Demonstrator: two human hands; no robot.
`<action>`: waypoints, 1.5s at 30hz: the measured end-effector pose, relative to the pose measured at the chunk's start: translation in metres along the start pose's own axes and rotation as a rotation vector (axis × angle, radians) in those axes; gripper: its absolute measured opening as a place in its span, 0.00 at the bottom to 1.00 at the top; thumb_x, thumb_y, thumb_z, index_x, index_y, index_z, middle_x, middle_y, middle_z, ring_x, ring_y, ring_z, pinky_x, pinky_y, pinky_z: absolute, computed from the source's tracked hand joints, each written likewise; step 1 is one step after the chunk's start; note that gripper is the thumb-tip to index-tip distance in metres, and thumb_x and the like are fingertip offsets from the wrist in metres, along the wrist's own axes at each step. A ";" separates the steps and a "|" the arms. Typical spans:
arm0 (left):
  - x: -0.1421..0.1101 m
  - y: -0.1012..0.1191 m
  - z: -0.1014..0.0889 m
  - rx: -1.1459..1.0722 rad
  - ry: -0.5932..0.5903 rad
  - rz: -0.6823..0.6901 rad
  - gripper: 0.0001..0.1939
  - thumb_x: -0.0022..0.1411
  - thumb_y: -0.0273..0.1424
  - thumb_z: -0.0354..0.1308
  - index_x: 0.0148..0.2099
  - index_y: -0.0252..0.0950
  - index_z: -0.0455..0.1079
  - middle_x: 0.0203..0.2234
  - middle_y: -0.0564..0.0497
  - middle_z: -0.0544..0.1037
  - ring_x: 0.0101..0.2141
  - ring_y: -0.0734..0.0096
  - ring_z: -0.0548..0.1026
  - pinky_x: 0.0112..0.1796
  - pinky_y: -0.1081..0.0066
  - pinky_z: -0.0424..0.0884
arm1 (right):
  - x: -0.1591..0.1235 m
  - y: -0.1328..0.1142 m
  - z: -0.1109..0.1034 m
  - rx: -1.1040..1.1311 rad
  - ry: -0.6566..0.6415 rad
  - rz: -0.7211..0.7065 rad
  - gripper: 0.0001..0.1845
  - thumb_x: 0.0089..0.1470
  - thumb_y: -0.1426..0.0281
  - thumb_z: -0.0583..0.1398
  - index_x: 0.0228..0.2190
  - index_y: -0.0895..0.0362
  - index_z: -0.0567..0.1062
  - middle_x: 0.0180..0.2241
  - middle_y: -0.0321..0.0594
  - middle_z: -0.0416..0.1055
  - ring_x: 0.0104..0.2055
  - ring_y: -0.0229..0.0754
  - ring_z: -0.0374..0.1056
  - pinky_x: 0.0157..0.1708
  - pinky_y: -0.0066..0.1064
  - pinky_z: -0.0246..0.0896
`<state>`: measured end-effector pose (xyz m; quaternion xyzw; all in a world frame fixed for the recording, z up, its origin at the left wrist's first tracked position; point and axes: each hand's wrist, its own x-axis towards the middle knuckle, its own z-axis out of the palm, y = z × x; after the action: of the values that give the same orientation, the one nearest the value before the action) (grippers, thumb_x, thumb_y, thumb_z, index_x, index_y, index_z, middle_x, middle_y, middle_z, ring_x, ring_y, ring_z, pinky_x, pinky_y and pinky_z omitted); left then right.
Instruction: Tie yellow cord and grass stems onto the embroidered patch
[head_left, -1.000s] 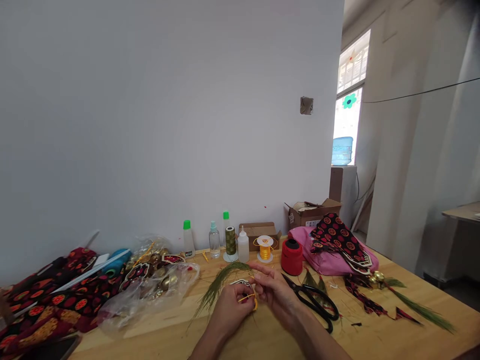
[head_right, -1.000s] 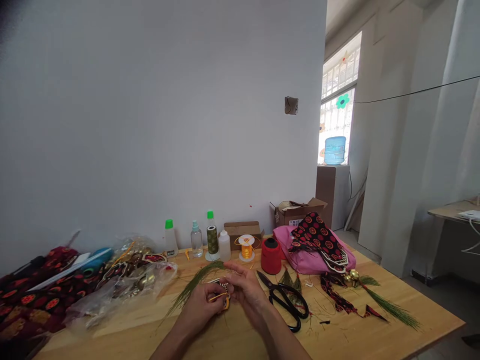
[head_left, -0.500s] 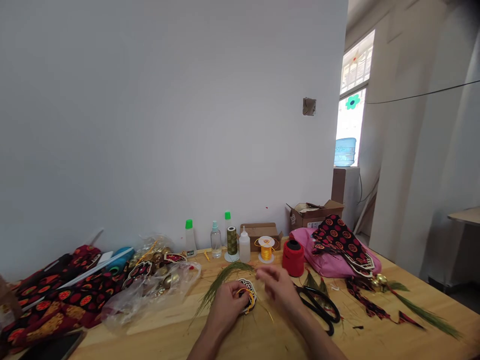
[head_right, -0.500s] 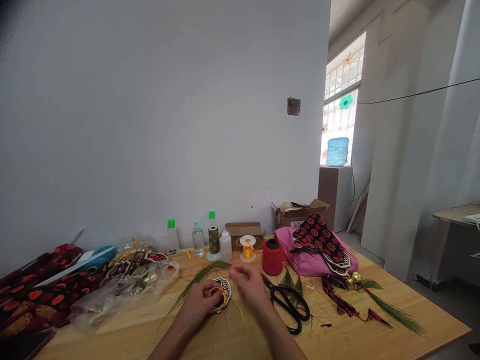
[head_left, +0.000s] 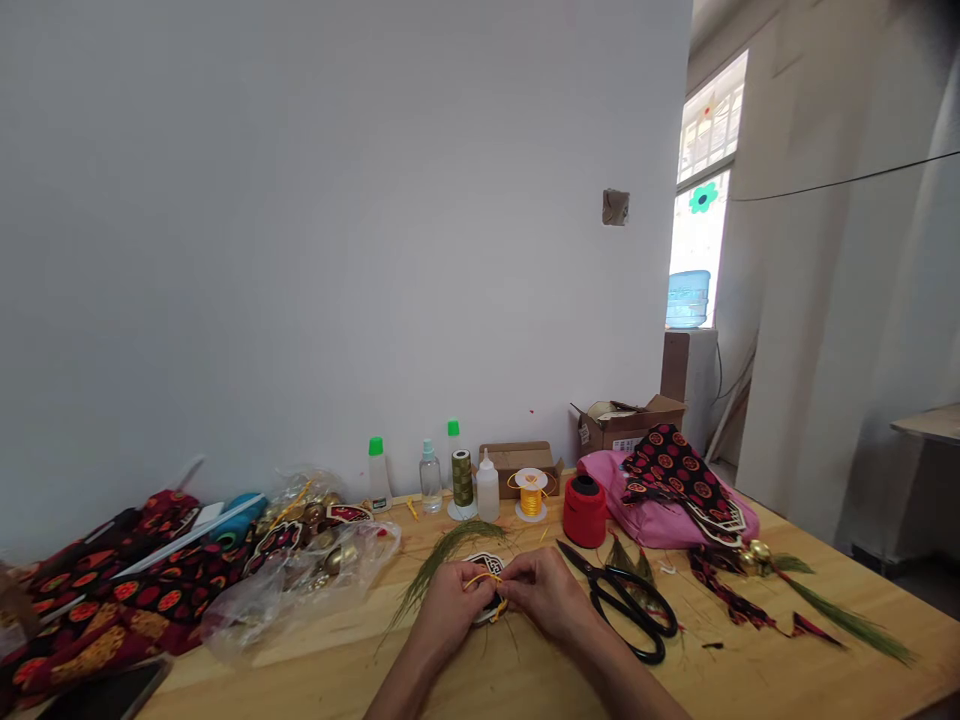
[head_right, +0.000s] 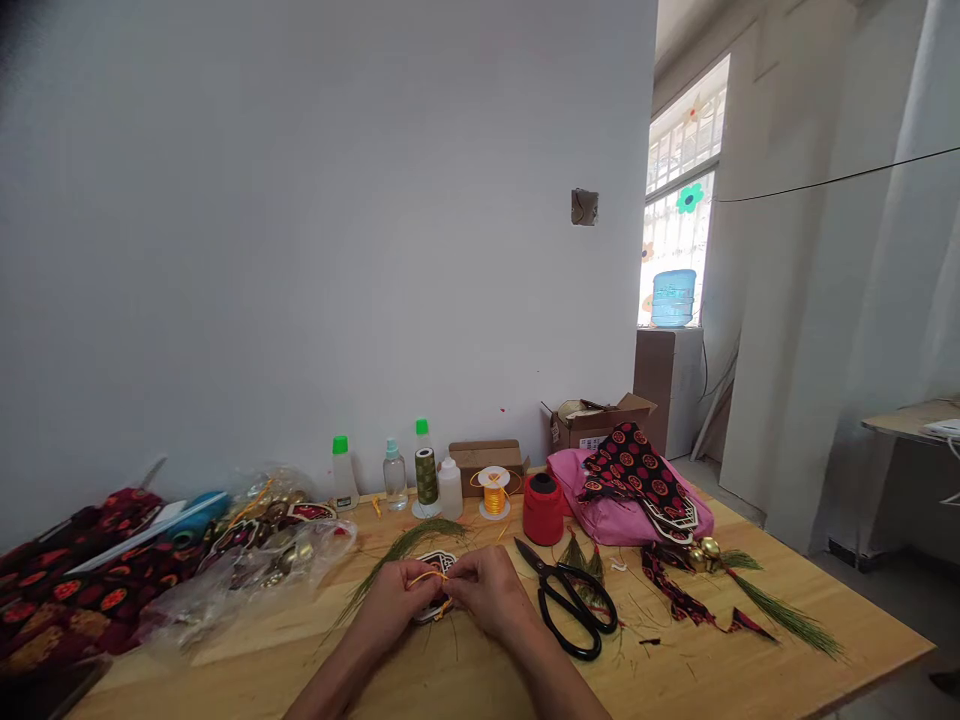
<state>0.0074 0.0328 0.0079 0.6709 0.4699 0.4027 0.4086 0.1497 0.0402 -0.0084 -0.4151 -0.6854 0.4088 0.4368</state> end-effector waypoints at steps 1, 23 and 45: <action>0.000 0.001 0.000 -0.018 -0.009 -0.008 0.11 0.45 0.30 0.51 0.21 0.29 0.71 0.12 0.56 0.67 0.16 0.78 0.59 0.19 0.79 0.53 | 0.000 0.001 0.000 0.021 0.001 0.003 0.08 0.38 0.69 0.58 0.20 0.60 0.75 0.14 0.34 0.64 0.16 0.31 0.53 0.15 0.22 0.42; 0.001 -0.003 -0.001 -0.105 -0.075 -0.031 0.16 0.47 0.39 0.52 0.22 0.30 0.71 0.14 0.55 0.69 0.17 0.77 0.61 0.20 0.79 0.53 | 0.003 0.001 -0.002 0.176 0.016 0.111 0.07 0.37 0.70 0.58 0.17 0.60 0.74 0.11 0.32 0.63 0.14 0.31 0.56 0.15 0.22 0.47; 0.002 -0.003 -0.001 -0.223 0.024 -0.079 0.14 0.44 0.37 0.56 0.24 0.28 0.73 0.16 0.51 0.75 0.18 0.75 0.67 0.21 0.77 0.58 | 0.002 -0.013 -0.004 0.310 0.132 0.044 0.07 0.36 0.70 0.59 0.15 0.61 0.73 0.12 0.30 0.57 0.16 0.29 0.49 0.16 0.23 0.39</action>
<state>0.0061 0.0355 0.0061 0.5976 0.4532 0.4440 0.4904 0.1503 0.0387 0.0055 -0.3836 -0.5747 0.4910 0.5305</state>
